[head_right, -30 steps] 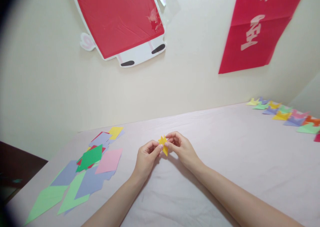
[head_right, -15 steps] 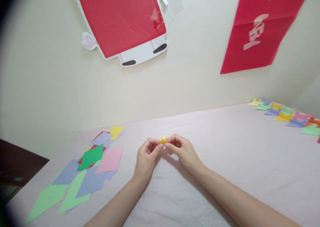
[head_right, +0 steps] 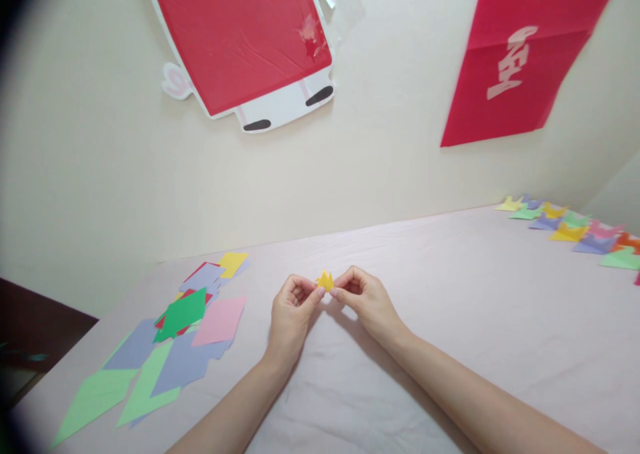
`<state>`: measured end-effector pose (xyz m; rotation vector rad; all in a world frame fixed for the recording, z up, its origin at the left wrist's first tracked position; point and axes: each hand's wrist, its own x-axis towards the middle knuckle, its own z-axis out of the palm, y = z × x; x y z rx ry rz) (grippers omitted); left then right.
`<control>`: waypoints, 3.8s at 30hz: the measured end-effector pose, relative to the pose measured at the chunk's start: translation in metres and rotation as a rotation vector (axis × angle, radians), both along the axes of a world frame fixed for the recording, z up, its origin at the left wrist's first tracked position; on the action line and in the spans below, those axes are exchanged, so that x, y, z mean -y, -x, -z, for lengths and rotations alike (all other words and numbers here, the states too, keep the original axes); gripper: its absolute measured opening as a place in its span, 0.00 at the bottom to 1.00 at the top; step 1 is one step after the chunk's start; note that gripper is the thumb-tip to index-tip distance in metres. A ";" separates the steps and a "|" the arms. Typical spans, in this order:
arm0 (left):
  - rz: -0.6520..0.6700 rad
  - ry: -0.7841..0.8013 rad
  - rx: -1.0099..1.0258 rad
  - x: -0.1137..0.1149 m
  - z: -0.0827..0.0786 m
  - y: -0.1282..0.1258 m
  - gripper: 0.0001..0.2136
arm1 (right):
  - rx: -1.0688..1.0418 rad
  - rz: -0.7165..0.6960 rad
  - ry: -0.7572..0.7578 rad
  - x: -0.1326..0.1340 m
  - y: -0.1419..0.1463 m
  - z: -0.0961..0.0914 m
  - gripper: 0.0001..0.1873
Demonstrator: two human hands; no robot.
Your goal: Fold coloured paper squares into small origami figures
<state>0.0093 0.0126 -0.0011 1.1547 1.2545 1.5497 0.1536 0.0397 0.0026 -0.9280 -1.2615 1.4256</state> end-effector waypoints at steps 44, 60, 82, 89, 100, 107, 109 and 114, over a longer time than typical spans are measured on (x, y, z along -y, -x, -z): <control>0.298 0.078 -0.287 0.007 -0.011 -0.002 0.13 | 0.044 -0.130 -0.063 -0.001 -0.003 -0.006 0.17; 0.327 0.050 -0.338 0.008 -0.008 -0.004 0.13 | -0.019 -0.010 0.041 -0.004 -0.005 -0.001 0.18; 0.268 -0.026 -0.477 0.006 -0.006 0.000 0.13 | 0.033 -0.147 -0.010 -0.002 -0.006 -0.004 0.12; 0.092 -0.090 -0.427 0.008 -0.008 0.003 0.06 | 0.123 -0.049 -0.164 -0.002 -0.008 -0.003 0.09; 0.183 -0.022 -0.208 0.004 -0.006 0.006 0.09 | 0.276 0.019 -0.490 -0.001 -0.009 -0.004 0.05; 0.201 -0.007 -0.161 0.002 -0.002 0.007 0.08 | 0.297 0.000 -0.515 0.001 -0.009 -0.005 0.03; 0.208 -0.007 -0.157 0.002 -0.002 0.007 0.08 | 0.296 0.004 -0.513 0.002 -0.009 -0.006 0.03; 0.221 -0.021 -0.162 0.003 -0.004 0.006 0.07 | 0.293 -0.012 -0.470 0.002 -0.008 -0.005 0.05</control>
